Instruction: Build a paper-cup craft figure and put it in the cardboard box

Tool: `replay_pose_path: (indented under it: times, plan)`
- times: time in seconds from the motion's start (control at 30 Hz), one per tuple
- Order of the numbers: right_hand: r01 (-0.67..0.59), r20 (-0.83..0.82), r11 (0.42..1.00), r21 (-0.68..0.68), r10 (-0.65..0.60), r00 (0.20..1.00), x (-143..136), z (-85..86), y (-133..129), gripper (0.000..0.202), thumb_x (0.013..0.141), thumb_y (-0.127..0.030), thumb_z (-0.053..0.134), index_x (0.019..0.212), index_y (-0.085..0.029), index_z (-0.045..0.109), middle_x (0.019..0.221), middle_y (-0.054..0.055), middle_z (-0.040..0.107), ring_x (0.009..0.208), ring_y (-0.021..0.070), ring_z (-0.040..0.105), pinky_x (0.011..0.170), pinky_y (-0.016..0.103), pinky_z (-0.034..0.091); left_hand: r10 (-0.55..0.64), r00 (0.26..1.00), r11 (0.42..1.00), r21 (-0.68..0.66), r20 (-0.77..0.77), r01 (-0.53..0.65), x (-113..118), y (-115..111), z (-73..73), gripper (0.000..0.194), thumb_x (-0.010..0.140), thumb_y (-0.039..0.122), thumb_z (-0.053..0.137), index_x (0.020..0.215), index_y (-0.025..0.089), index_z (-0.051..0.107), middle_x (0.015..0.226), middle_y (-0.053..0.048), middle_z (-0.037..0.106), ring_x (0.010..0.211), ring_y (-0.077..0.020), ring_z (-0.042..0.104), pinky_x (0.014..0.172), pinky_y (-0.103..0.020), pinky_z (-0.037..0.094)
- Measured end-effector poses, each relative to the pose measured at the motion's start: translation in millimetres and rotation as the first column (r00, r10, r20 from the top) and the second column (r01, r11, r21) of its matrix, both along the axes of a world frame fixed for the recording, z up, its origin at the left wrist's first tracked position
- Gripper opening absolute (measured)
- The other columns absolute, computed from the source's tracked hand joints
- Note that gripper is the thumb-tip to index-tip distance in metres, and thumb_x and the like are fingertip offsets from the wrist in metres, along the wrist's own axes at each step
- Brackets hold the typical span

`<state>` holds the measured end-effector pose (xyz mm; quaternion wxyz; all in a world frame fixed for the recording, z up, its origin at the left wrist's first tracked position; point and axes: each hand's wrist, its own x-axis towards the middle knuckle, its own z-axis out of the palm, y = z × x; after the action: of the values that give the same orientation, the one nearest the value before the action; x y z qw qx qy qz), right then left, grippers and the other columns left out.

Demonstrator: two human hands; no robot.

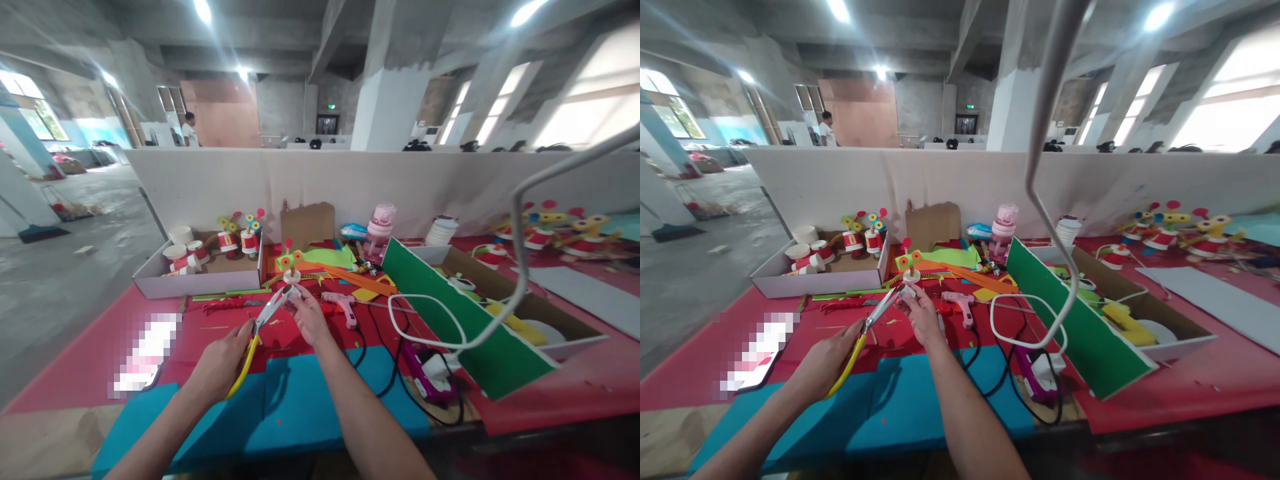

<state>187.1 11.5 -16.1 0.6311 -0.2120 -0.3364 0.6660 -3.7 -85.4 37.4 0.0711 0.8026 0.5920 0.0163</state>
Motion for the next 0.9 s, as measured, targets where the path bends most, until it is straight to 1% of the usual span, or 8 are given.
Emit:
replay_pose_path:
  times: [0.13,0.33,0.47,0.6,0.73,0.9]
  plan:
    - [0.001,0.002,1.0,0.016,-0.001,1.0,0,0.7,-1,0.042,0.07,-0.034,0.076,0.11,-0.025,0.066,0.09,-0.001,0.07,0.076,0.012,0.063,0.079,0.03,0.052,0.004,1.0,1.0,-0.007,-0.017,-0.004,2,0,1.1,0.056,0.089,0.019,0.039,0.142,0.018,0.022,0.116,-0.02,0.061,0.092,-0.0291,0.067,0.069,-0.032,0.047]
    - [-0.042,0.026,0.999,0.028,0.041,0.999,0,8.0,-7,0.042,0.07,-0.036,0.076,0.109,-0.025,0.067,0.092,0.0,0.07,0.08,0.0153,0.064,0.08,0.033,0.053,0.004,0.999,1.0,0.017,-0.045,-0.003,3,3,-0.3,0.05,0.091,0.022,0.038,0.139,0.018,0.026,0.111,-0.019,0.062,0.091,-0.0288,0.067,0.068,-0.031,0.048]
    - [-0.068,0.051,0.997,0.035,0.066,0.997,1,11.5,-10,0.041,0.071,-0.038,0.075,0.109,-0.026,0.067,0.094,0.001,0.07,0.083,0.0161,0.064,0.079,0.033,0.054,-0.003,0.999,1.0,0.025,-0.044,0.004,4,4,0.0,0.048,0.092,0.024,0.037,0.138,0.019,0.028,0.109,-0.018,0.062,0.087,-0.0279,0.068,0.065,-0.029,0.047]
    - [-0.063,0.042,0.997,0.05,0.061,0.997,1,10.8,-9,0.039,0.072,-0.038,0.075,0.108,-0.026,0.067,0.096,0.001,0.07,0.086,0.0168,0.064,0.078,0.032,0.054,-0.004,0.999,1.0,0.026,-0.05,0.005,5,5,1.2,0.047,0.092,0.023,0.037,0.138,0.018,0.029,0.106,-0.017,0.063,0.084,-0.0272,0.068,0.063,-0.028,0.046]
    - [-0.066,0.033,0.997,0.046,0.065,0.997,0,8.6,-7,0.038,0.072,-0.037,0.075,0.108,-0.026,0.068,0.096,0.0,0.07,0.085,0.0156,0.064,0.079,0.031,0.054,0.006,0.999,1.0,0.02,-0.044,-0.006,6,6,0.9,0.044,0.092,0.022,0.035,0.136,0.019,0.032,0.105,-0.017,0.064,0.085,-0.0274,0.068,0.062,-0.028,0.046]
    - [-0.066,0.028,0.997,0.045,0.065,0.998,0,7.5,-7,0.037,0.073,-0.036,0.075,0.108,-0.026,0.068,0.096,0.0,0.07,0.083,0.0143,0.063,0.078,0.03,0.053,-0.008,1.0,1.0,0.006,-0.016,0.008,5,5,1.4,0.044,0.091,0.02,0.036,0.135,0.018,0.033,0.104,-0.017,0.065,0.084,-0.0282,0.068,0.062,-0.03,0.047]
